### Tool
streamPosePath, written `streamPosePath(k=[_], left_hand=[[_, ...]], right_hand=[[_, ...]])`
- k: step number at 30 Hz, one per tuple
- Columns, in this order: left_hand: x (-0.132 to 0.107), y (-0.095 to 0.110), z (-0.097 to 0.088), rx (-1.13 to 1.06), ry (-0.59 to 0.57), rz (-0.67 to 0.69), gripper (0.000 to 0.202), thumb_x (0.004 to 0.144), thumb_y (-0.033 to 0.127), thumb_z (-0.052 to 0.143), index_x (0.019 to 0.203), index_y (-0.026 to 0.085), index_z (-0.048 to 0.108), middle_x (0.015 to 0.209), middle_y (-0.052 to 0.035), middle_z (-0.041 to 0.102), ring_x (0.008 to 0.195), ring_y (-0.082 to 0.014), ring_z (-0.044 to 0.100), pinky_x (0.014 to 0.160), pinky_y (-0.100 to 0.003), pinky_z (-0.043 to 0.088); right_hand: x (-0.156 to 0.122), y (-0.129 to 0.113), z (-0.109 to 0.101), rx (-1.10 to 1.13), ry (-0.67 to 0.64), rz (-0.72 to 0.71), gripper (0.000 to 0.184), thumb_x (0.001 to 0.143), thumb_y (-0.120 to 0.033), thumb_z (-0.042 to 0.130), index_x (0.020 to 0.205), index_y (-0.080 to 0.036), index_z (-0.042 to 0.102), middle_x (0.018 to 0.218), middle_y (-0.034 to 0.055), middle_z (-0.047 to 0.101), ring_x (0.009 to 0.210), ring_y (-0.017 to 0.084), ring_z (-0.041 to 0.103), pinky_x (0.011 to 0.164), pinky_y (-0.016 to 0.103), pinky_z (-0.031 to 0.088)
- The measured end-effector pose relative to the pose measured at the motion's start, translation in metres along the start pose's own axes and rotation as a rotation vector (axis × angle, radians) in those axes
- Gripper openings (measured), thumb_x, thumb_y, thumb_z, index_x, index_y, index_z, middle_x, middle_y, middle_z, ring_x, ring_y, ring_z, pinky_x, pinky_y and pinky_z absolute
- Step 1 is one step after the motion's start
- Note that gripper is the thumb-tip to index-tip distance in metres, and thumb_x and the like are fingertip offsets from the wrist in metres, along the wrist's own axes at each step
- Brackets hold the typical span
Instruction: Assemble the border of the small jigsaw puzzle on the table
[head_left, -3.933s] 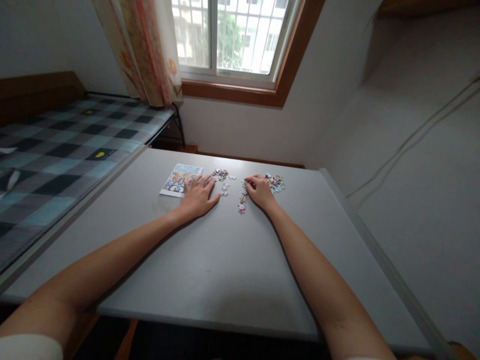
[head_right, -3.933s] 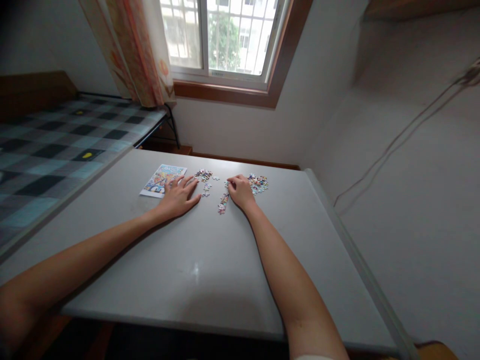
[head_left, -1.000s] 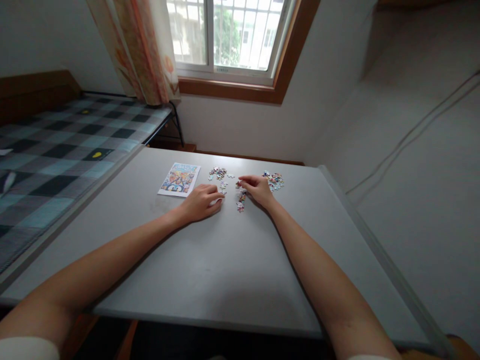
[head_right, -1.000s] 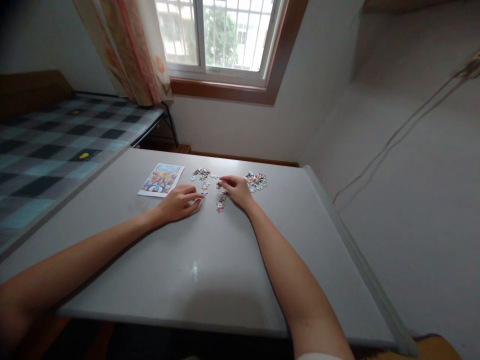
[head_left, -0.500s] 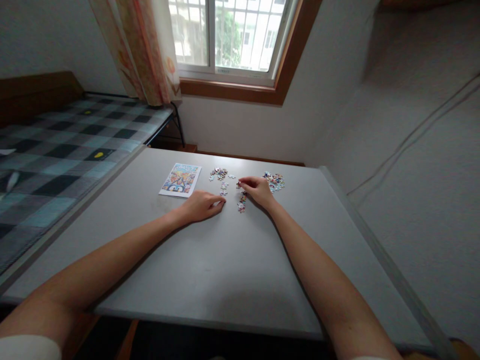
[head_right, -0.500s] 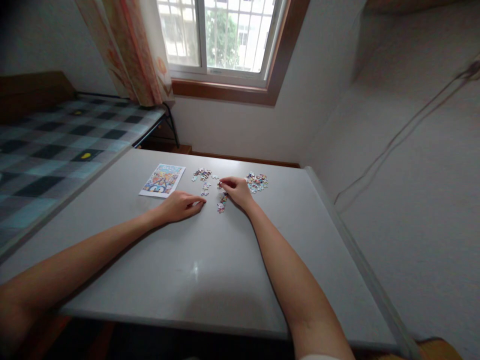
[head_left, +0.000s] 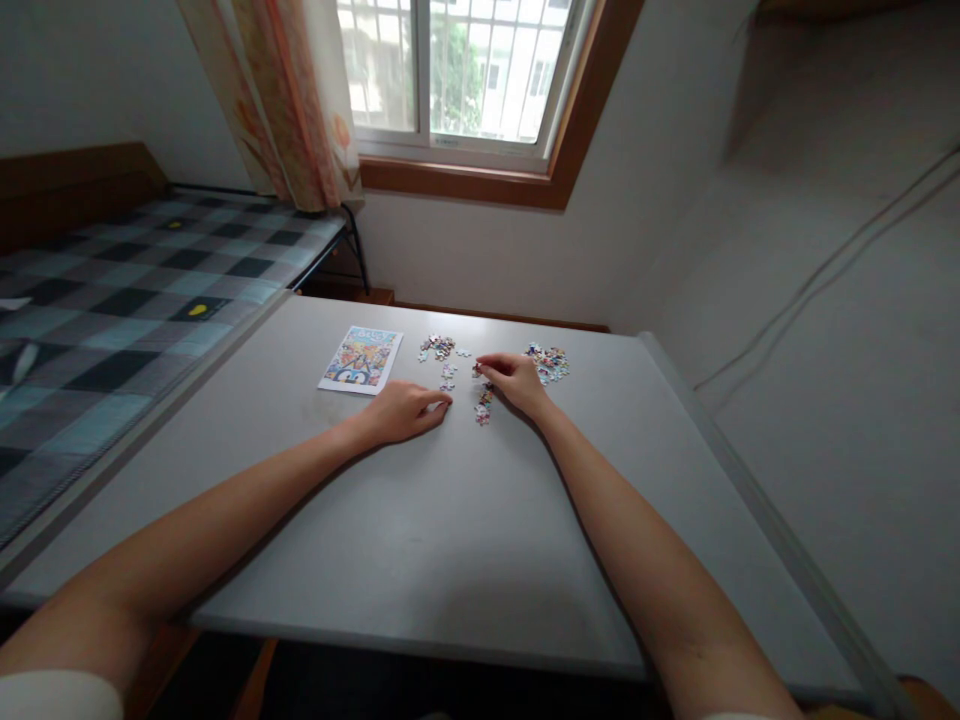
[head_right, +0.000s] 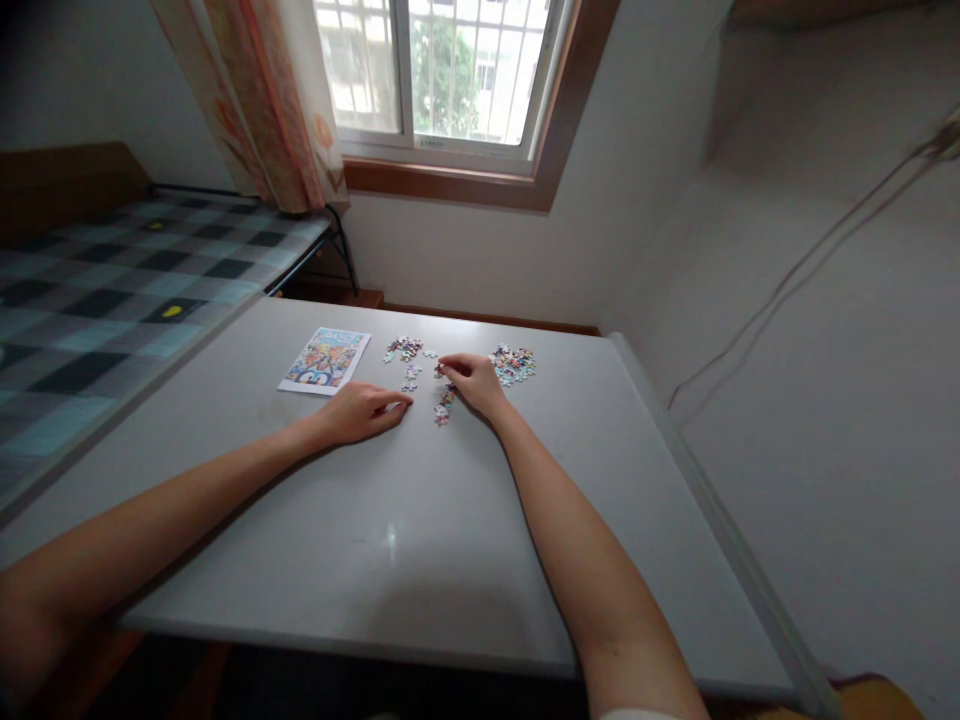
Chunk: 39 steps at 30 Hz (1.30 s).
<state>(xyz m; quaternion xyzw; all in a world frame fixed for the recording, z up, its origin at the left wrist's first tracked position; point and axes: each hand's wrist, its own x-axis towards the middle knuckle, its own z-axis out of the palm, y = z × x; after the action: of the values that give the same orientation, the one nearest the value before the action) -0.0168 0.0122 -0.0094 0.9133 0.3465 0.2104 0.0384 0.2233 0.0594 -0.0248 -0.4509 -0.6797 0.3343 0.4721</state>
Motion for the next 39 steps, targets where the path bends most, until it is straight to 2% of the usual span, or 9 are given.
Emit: streamPosePath(k=[20,28,39], left_hand=[[0.0007,0.0012,-0.0015,0.018,-0.005,0.003,0.027,0.091,0.029,0.050,0.104,0.022,0.073,0.066,-0.0010,0.070,0.058,-0.0131,0.063,0.057,-0.021,0.040],[0.0008,0.0009,-0.0012,0.023,-0.010,0.000,0.027,0.091,0.030,0.050,0.105,0.023,0.072,0.067,-0.0008,0.070,0.059,-0.0131,0.064,0.058,-0.021,0.040],[0.0007,0.0020,-0.0025,0.005,-0.012,-0.004,0.027,0.090,0.029,0.051,0.105,0.023,0.072,0.065,-0.0005,0.069,0.059,-0.0132,0.063,0.057,-0.021,0.040]], right_hand=[[-0.0002,-0.0023,0.0004,0.007,-0.019,0.015,0.031,0.071,-0.039,0.067,0.088,-0.015,0.076,0.078,0.0077,0.075,0.068,0.018,0.066,0.065,0.030,0.051],[-0.0005,-0.0040,-0.0002,0.011,-0.019,0.008,0.027,0.072,-0.040,0.068,0.083,-0.017,0.076,0.084,0.0085,0.076,0.075,0.020,0.069,0.073,0.033,0.054],[-0.0013,-0.0029,-0.0005,-0.007,-0.023,0.022,0.032,0.072,-0.043,0.068,0.088,-0.016,0.075,0.080,0.0074,0.075,0.069,0.018,0.067,0.068,0.031,0.053]])
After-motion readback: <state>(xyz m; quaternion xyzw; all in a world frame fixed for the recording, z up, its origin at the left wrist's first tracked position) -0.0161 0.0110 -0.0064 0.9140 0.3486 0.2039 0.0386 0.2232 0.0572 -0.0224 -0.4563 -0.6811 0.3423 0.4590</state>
